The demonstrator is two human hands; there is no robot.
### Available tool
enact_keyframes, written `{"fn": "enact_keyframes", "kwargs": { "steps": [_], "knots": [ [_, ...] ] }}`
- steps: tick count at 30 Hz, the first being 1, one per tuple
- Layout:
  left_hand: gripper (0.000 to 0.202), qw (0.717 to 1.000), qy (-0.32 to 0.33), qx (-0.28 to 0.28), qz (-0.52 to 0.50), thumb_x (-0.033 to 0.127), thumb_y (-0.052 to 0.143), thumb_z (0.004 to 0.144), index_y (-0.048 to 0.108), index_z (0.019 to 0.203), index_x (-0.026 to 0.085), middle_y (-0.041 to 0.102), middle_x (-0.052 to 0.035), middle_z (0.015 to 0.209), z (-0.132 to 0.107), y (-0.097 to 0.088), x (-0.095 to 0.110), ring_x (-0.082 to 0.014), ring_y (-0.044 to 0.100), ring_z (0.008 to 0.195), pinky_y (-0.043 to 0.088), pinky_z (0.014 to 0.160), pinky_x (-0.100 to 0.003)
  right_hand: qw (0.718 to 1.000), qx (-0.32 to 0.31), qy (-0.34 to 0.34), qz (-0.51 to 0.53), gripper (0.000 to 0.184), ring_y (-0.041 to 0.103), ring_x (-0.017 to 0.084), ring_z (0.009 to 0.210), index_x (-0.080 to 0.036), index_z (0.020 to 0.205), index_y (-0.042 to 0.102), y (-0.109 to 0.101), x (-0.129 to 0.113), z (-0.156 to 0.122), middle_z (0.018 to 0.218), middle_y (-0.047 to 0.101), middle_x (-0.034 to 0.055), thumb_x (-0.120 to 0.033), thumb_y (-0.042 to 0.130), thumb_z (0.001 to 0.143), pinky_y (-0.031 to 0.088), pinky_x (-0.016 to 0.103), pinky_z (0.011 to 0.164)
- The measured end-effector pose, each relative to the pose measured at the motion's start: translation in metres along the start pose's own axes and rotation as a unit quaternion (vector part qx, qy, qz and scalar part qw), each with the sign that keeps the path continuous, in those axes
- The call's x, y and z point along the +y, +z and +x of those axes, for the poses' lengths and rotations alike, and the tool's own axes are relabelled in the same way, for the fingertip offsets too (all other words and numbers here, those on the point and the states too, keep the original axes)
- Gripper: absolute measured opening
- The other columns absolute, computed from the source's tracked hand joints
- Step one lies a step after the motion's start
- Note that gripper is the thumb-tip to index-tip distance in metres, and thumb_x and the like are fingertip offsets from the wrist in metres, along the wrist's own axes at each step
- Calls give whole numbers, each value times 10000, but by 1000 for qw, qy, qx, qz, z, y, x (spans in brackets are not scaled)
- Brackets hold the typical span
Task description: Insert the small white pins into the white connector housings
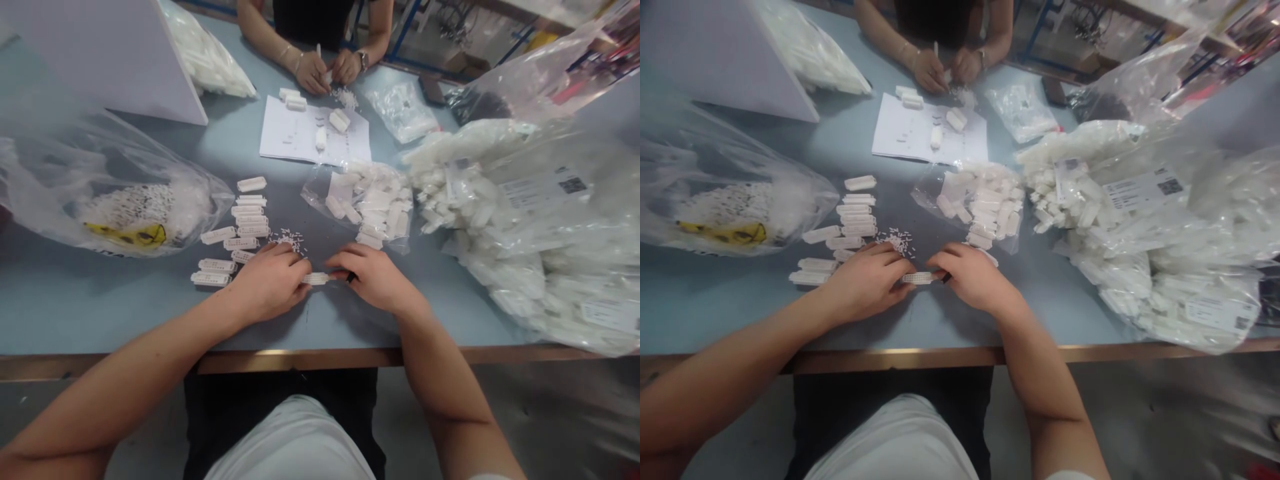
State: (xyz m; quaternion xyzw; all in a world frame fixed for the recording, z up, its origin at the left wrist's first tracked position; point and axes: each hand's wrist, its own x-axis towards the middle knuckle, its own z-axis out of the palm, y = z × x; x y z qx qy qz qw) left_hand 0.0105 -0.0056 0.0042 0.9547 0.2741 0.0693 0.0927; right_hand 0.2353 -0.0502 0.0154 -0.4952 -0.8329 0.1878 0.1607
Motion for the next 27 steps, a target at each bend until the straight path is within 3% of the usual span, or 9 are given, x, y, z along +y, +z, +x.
{"fn": "enact_keyframes", "kwargs": {
  "steps": [5, 10, 13, 18, 27],
  "knots": [
    [158, 1000, -2, -10, 12, 323, 594, 853, 641, 863, 173, 678, -65, 834, -1, 2, -1, -267, 603, 935, 474, 853, -424, 988, -22, -103, -111, 259, 541, 158, 768, -234, 1004, 718, 0, -2, -4, 909, 648, 45, -101, 550, 858, 388, 288, 689],
    [170, 1000, -4, -20, 13, 325, 581, 863, 641, 862, 167, 681, -66, 856, -1, 1, -1, -265, 605, 948, 474, 869, -419, 974, -52, -136, -176, 245, 534, 182, 793, -169, 1038, 697, 1, -8, -5, 923, 661, 73, -105, 518, 883, 366, 324, 715],
    [173, 1000, -3, -24, 11, 331, 586, 864, 647, 882, 170, 686, -70, 876, 0, 0, -1, -265, 602, 963, 471, 882, -422, 983, -42, -117, -137, 250, 536, 165, 770, -202, 997, 705, 4, -6, -4, 883, 657, 49, -89, 531, 857, 357, 309, 713],
    [198, 1000, 4, -31, 1, 345, 602, 864, 662, 930, 169, 692, -81, 929, -1, -1, -2, -265, 597, 983, 470, 900, -425, 997, 25, -16, -77, 237, 558, 172, 817, -197, 982, 684, 12, -1, 10, 880, 654, 46, -90, 530, 836, 376, 299, 761],
    [183, 999, 25, -29, 8, 331, 640, 835, 688, 885, 162, 696, -87, 899, -4, -5, -6, -266, 610, 959, 487, 894, -426, 991, -52, 4, -122, 139, 550, 202, 842, -174, 893, 660, 27, -4, 45, 879, 637, 66, -120, 551, 826, 344, 327, 771]
  ]
}}
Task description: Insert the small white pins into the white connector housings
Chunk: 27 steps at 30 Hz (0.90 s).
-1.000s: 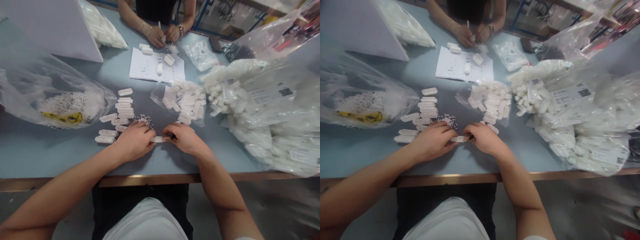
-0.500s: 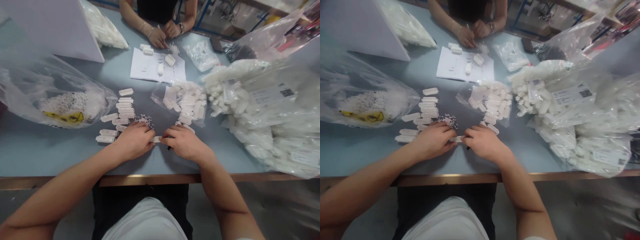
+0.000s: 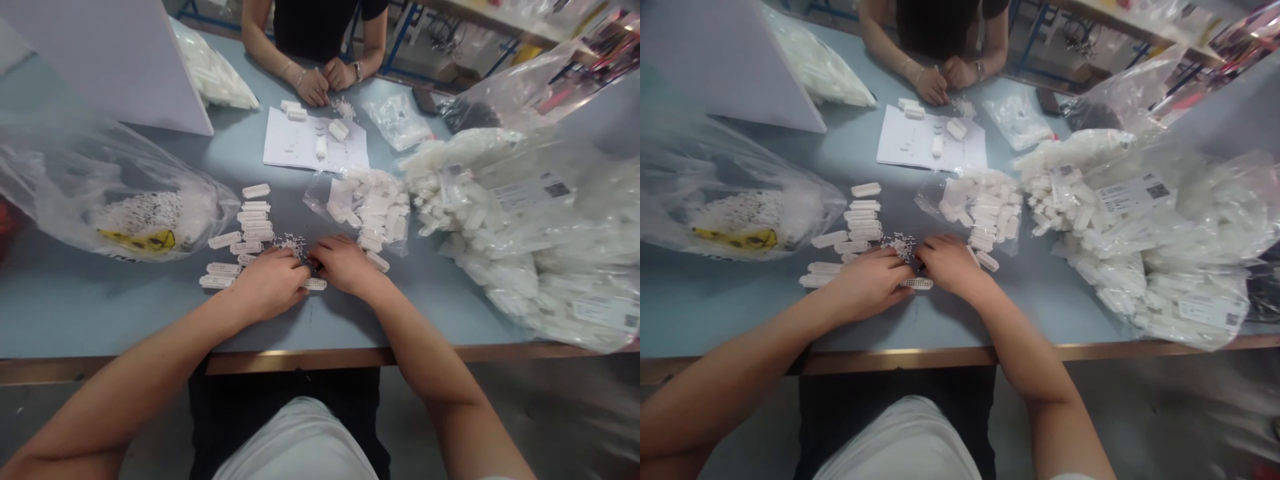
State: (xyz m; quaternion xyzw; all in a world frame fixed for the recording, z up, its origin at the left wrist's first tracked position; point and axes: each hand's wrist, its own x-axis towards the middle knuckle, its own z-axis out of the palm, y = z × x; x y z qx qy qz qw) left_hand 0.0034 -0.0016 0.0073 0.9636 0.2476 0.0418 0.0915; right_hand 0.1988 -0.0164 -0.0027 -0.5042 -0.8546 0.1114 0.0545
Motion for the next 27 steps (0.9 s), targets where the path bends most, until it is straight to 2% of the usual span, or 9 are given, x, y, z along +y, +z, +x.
{"fn": "enact_keyframes", "kwargs": {
  "steps": [5, 8, 14, 18, 27],
  "knots": [
    [186, 1000, 0, -3, 8, 341, 635, 840, 679, 874, 164, 693, -86, 888, -1, -1, 0, -262, 611, 943, 490, 876, -418, 1000, -3, 4, -19, 70, 541, 209, 818, -161, 846, 625, 1, -2, 1, 840, 630, 77, -158, 559, 823, 346, 334, 772],
    [176, 1000, -11, -11, 6, 342, 629, 843, 661, 875, 172, 693, -75, 885, -1, 0, 0, -262, 607, 954, 485, 877, -420, 999, 26, 23, 41, 87, 533, 196, 812, -175, 837, 581, -5, 1, -6, 837, 629, 58, -116, 557, 778, 360, 314, 762],
    [148, 1000, -24, -19, 1, 319, 601, 852, 632, 901, 183, 678, -64, 877, 1, 2, -2, -257, 595, 968, 476, 887, -410, 985, 86, 56, 136, 203, 492, 149, 701, -209, 789, 496, -7, 5, -21, 754, 581, -2, -39, 503, 680, 336, 257, 639],
    [141, 999, -30, -17, -7, 313, 587, 859, 624, 900, 183, 673, -64, 882, 1, 1, -1, -255, 589, 961, 479, 887, -414, 978, 116, 44, 170, 241, 519, 144, 727, -208, 837, 528, -5, 2, -27, 779, 587, -2, -24, 507, 683, 367, 247, 660],
    [142, 999, -38, -10, -24, 307, 600, 857, 637, 922, 186, 671, -64, 878, 2, 2, 1, -248, 587, 960, 480, 905, -417, 978, 76, 58, 188, 383, 563, 170, 900, -187, 965, 591, -7, 7, -36, 954, 627, 56, 53, 410, 728, 431, 289, 783]
  ]
}}
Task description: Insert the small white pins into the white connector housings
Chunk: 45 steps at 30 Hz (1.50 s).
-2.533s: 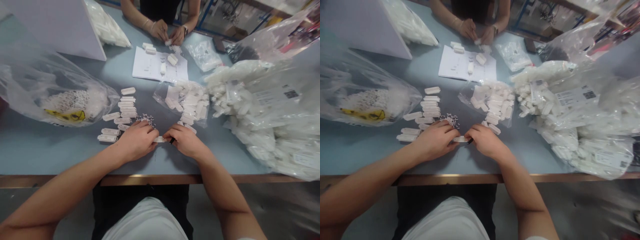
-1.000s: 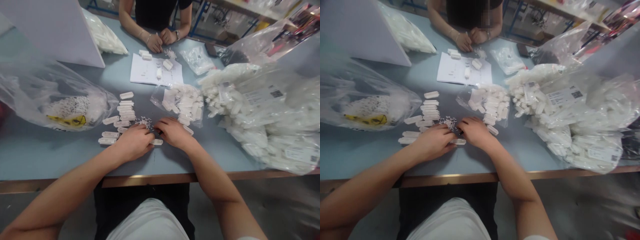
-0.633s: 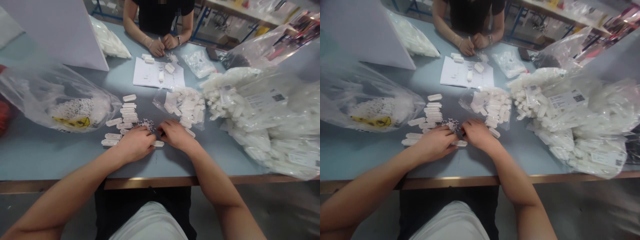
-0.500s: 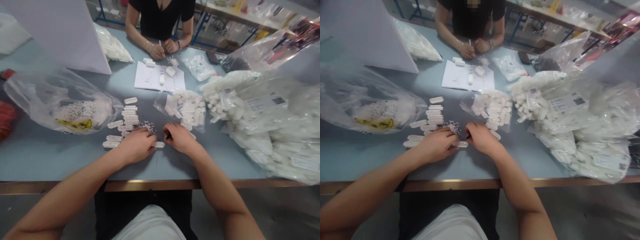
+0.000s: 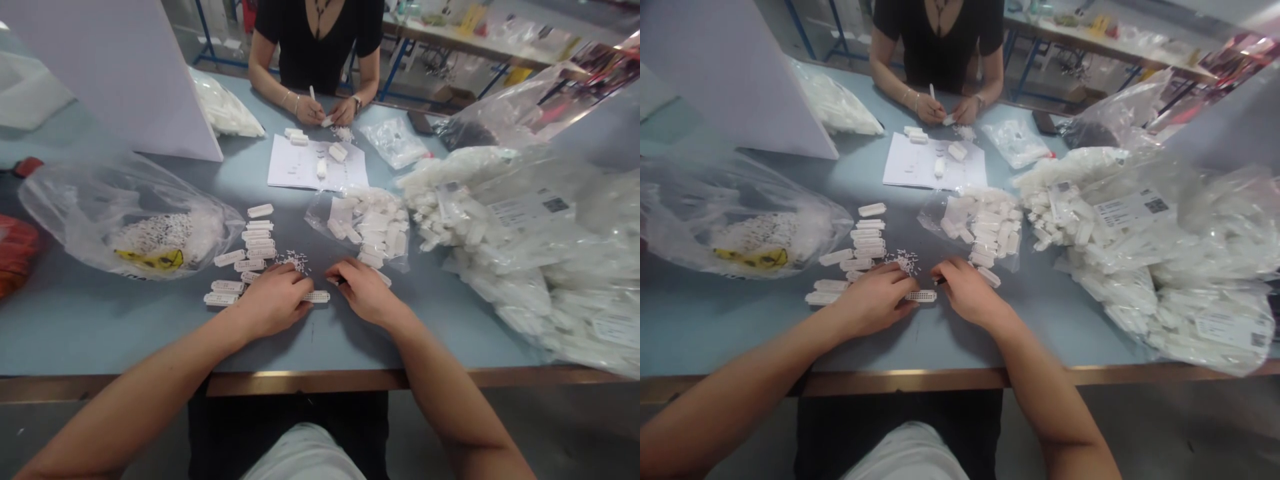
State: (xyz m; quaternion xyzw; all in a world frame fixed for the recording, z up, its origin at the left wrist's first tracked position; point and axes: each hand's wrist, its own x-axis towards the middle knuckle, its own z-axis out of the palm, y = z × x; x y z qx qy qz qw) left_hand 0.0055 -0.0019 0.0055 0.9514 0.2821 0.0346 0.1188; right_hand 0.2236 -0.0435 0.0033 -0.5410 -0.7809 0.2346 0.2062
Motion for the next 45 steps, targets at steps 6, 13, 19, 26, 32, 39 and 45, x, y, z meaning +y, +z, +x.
{"fn": "enact_keyframes", "kwargs": {
  "steps": [6, 13, 19, 26, 32, 39, 45],
  "knots": [
    [136, 1000, 4, 9, -7, 298, 596, 855, 637, 922, 188, 670, -61, 867, 0, 2, -1, -245, 587, 948, 488, 886, -411, 1000, -4, 14, -6, 335, 577, 172, 894, -187, 937, 606, -1, 0, 0, 928, 647, 50, 43, 442, 755, 437, 288, 771],
    [138, 1000, -2, 3, 4, 304, 581, 869, 635, 913, 185, 669, -57, 867, 0, -1, 0, -245, 593, 962, 487, 895, -407, 1000, 0, 14, -8, 271, 580, 169, 878, -183, 905, 606, -4, -3, 0, 907, 647, 50, 10, 468, 774, 447, 286, 774],
    [183, 1000, 9, 14, -3, 317, 583, 874, 647, 967, 173, 678, -68, 910, 0, 3, -3, -254, 588, 1010, 471, 936, -415, 1000, -22, 3, 20, 339, 600, 158, 875, -179, 934, 637, -11, 4, -2, 931, 668, 46, 25, 450, 738, 464, 281, 795],
    [216, 999, 26, 34, -5, 353, 562, 892, 659, 947, 168, 672, -69, 888, 1, 7, -5, -250, 590, 969, 464, 935, -408, 999, -43, -21, 23, 349, 607, 150, 842, -199, 893, 685, -15, 6, -3, 887, 688, 31, 30, 468, 744, 470, 267, 767],
    [198, 999, 26, 41, -10, 326, 583, 873, 666, 941, 159, 679, -78, 886, 2, 7, -3, -254, 595, 967, 471, 924, -406, 998, -36, -49, 13, 358, 613, 148, 835, -207, 906, 704, -10, 3, -3, 867, 699, 22, 32, 486, 754, 466, 267, 752],
    [205, 998, 32, 51, -13, 323, 587, 872, 669, 948, 152, 678, -87, 890, 0, 10, -1, -257, 593, 969, 478, 915, -411, 997, -41, -60, -26, 354, 617, 149, 853, -208, 893, 704, -8, 0, -2, 846, 702, 13, 42, 491, 762, 441, 257, 743],
    [207, 998, 33, 45, -16, 312, 595, 868, 665, 973, 148, 680, -97, 906, 1, 9, 0, -260, 590, 987, 482, 909, -409, 997, -50, -53, -23, 345, 612, 152, 854, -210, 892, 700, -8, -2, -2, 858, 695, 19, 38, 497, 764, 438, 260, 737]
  ]
}}
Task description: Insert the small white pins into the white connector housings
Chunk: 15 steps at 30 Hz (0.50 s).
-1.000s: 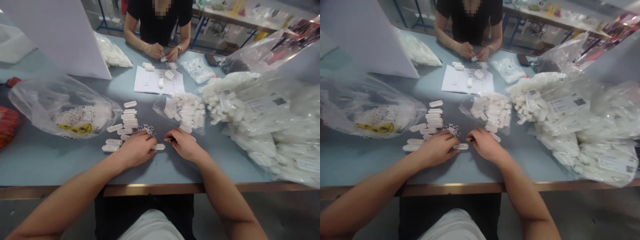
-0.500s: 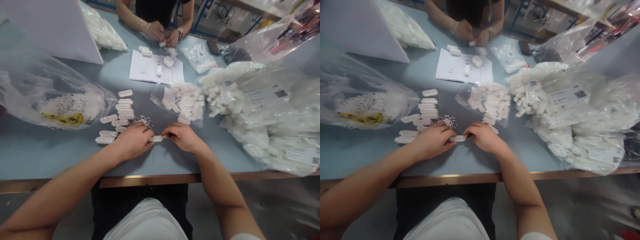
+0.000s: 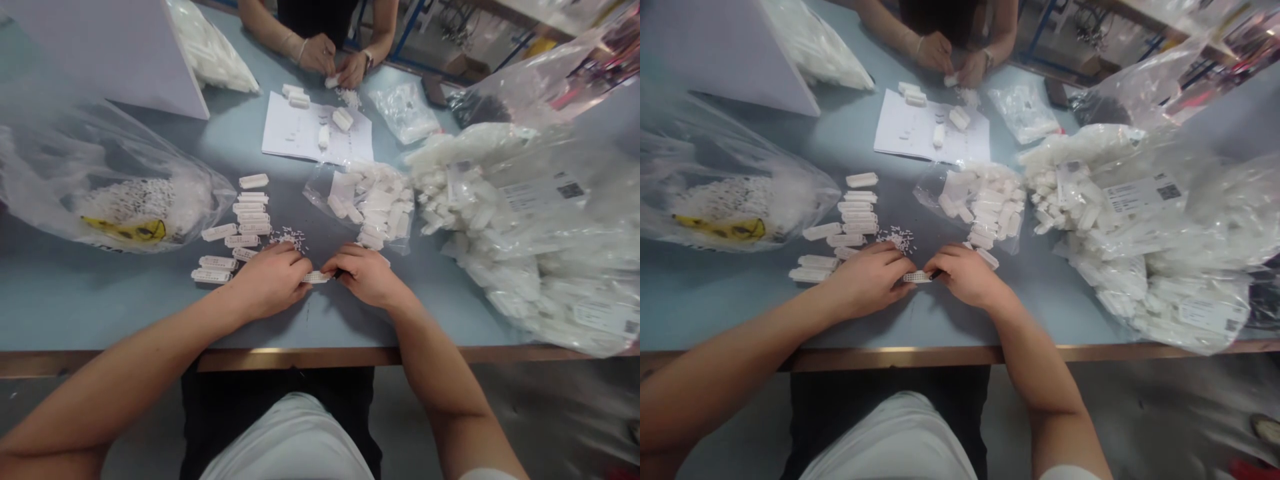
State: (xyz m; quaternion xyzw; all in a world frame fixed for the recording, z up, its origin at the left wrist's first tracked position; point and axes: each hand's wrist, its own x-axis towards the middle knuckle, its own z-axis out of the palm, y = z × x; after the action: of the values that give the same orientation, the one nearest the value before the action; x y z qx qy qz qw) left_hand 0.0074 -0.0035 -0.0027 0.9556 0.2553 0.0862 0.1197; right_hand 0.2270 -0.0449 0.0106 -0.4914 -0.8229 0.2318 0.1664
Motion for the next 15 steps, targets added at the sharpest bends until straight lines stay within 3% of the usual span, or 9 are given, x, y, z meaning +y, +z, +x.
{"fn": "enact_keyframes", "kwargs": {
  "steps": [9, 15],
  "knots": [
    [199, 1000, 2, 4, 4, 314, 596, 864, 659, 962, 153, 676, -96, 915, -1, 1, 2, -261, 587, 992, 476, 905, -408, 1000, -9, -2, -1, 291, 599, 163, 838, -202, 868, 685, 3, 0, 1, 843, 679, 25, 14, 518, 767, 441, 273, 746],
    [197, 999, 25, 1, 33, 321, 556, 889, 639, 882, 142, 649, -96, 862, 0, 0, 4, -259, 571, 937, 483, 868, -406, 997, -43, 54, 35, 255, 594, 155, 831, -192, 858, 659, 0, -2, 2, 871, 679, 27, -1, 526, 753, 435, 265, 749]
  ]
}}
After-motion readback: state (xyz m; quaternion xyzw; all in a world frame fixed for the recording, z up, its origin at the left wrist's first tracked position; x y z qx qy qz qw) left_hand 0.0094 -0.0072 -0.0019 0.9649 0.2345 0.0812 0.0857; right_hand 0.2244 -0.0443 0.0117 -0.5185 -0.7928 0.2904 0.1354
